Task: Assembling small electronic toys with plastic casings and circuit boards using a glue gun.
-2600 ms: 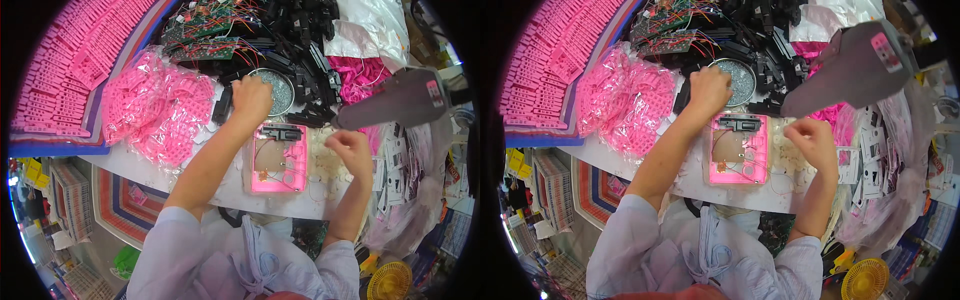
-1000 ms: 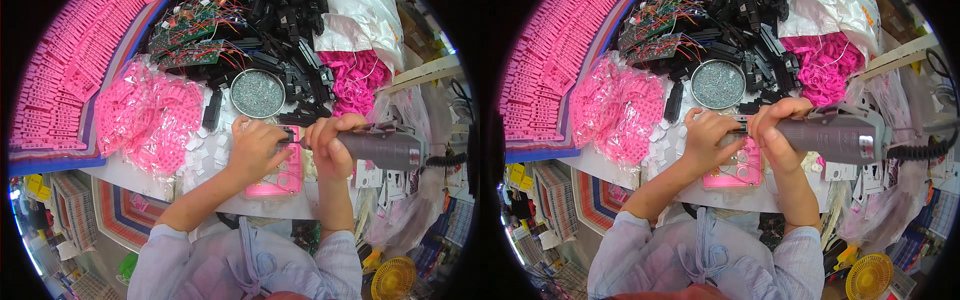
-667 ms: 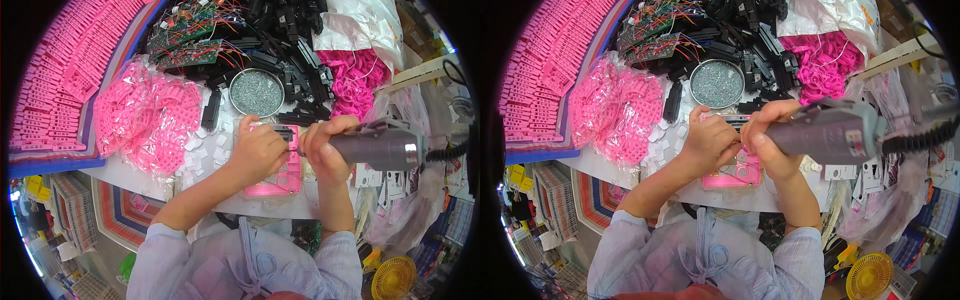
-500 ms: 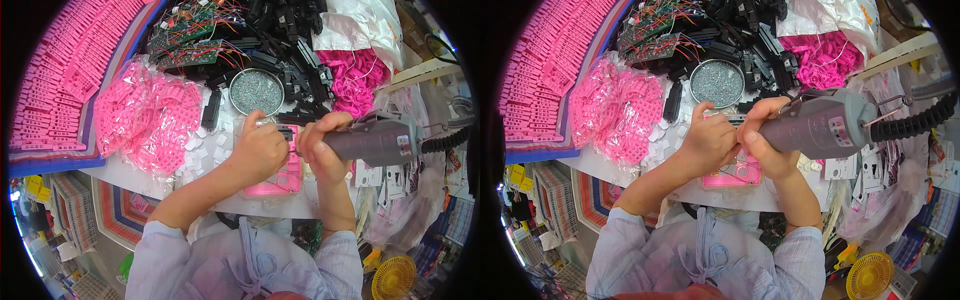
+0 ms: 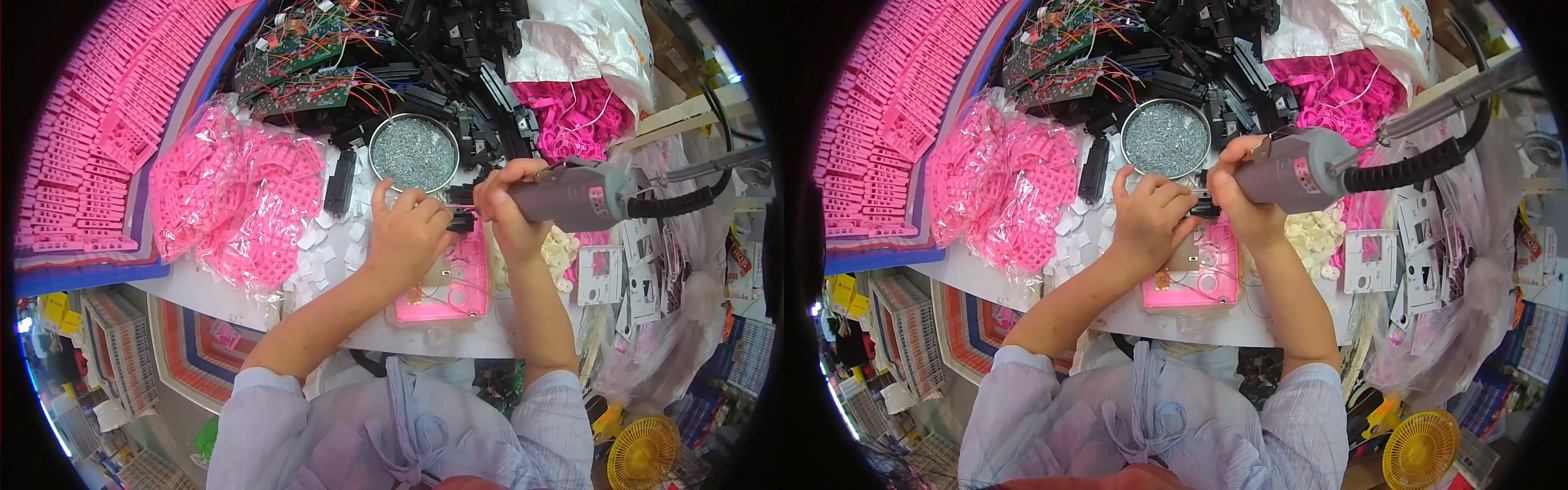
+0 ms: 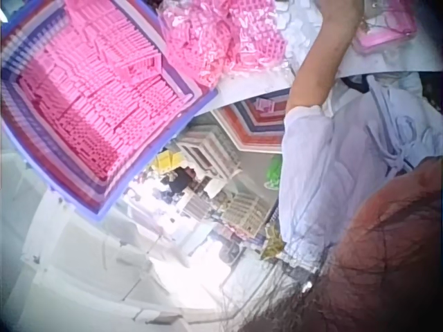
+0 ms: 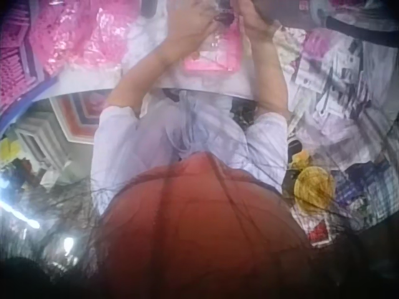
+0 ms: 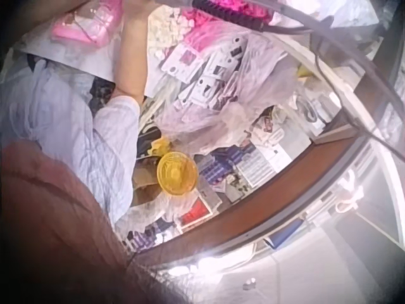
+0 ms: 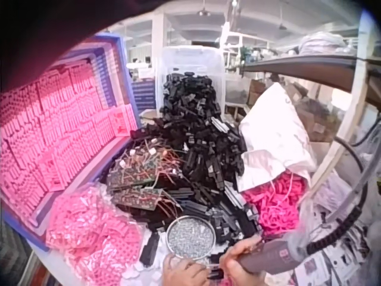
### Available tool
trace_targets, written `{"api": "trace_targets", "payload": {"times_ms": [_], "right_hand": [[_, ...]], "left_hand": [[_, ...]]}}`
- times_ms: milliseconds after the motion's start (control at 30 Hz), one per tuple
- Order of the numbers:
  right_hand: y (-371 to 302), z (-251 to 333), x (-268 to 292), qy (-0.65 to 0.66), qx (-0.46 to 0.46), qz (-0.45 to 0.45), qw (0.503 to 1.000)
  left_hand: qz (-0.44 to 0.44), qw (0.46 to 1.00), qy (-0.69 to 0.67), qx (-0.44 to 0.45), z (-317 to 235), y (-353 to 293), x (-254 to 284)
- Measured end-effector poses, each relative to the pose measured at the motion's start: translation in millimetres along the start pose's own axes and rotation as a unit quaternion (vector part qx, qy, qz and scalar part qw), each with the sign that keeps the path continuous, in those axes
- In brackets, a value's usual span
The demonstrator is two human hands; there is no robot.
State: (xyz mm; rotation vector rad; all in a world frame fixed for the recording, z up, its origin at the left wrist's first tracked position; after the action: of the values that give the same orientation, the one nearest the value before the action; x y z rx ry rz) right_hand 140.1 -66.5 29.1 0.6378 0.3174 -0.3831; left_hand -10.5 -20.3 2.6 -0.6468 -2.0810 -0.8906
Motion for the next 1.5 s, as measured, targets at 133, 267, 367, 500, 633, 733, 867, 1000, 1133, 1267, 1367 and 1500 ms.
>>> {"api": "trace_targets", "payload": {"times_ms": [133,267,367,500,633,733,867,1000,1133,1267,1367,1500], "right_hand": [[-2.3,-9.8,2.5,-0.147,0.015,0.044,0.988],[-4.0,-14.0,6.6,-0.227,0.023,0.084,0.970],[5.4,-9.1,-2.8,-0.215,0.010,0.106,0.971],[34.9,1.6,15.6,-0.076,-0.086,0.095,0.989],[56.4,49.8,80.7,-0.455,-0.060,0.089,0.884],[32.1,58.4,137.3,-0.778,-0.168,0.162,0.584],[13.2,38.8,127.5,-0.832,-0.155,0.158,0.509],[14.4,39.6,131.8,-0.816,-0.128,0.174,0.536],[14.4,58.5,136.1,-0.771,-0.074,0.104,0.624],[-4.3,66.5,121.3,-0.664,-0.012,0.033,0.747],[-35.0,48.5,94.7,-0.361,-0.192,-0.041,0.911],[-75.2,44.3,17.2,-0.136,-0.331,-0.051,0.932]], "left_hand": [[-0.003,1.000,-0.009,0.000,0.1,0.2,-1.9],[0.031,0.999,-0.016,-0.005,-3.1,4.3,-2.6],[0.059,0.996,-0.059,0.010,1.8,9.9,-8.9],[0.160,0.986,-0.050,0.005,1.8,15.9,-5.4],[0.067,0.981,-0.162,0.079,1.7,-6.0,98.0],[0.058,0.985,-0.141,0.082,27.7,-44.0,180.6],[0.256,0.942,0.021,0.216,60.1,-124.9,254.8],[0.396,0.816,0.193,0.376,149.9,-266.7,263.8],[0.397,0.653,0.451,0.462,242.8,-392.8,243.8],[0.576,0.646,0.158,0.476,142.9,-271.3,177.2],[0.410,0.884,-0.062,0.214,49.7,-186.7,140.4],[0.181,0.870,-0.374,0.264,-17.1,-93.3,81.9]]}}
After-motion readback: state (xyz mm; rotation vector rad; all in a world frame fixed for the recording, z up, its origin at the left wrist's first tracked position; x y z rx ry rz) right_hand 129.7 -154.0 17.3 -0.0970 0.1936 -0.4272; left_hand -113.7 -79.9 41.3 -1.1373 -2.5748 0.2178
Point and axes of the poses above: each hand's wrist, its own y-axis towards the middle knuckle, its own x-axis out of the back of the hand, z = x × y, the point moved 4 cm from there along y, towards the middle knuckle, and after that the axes turned 8 degrees about x, right-handed, at the moved point
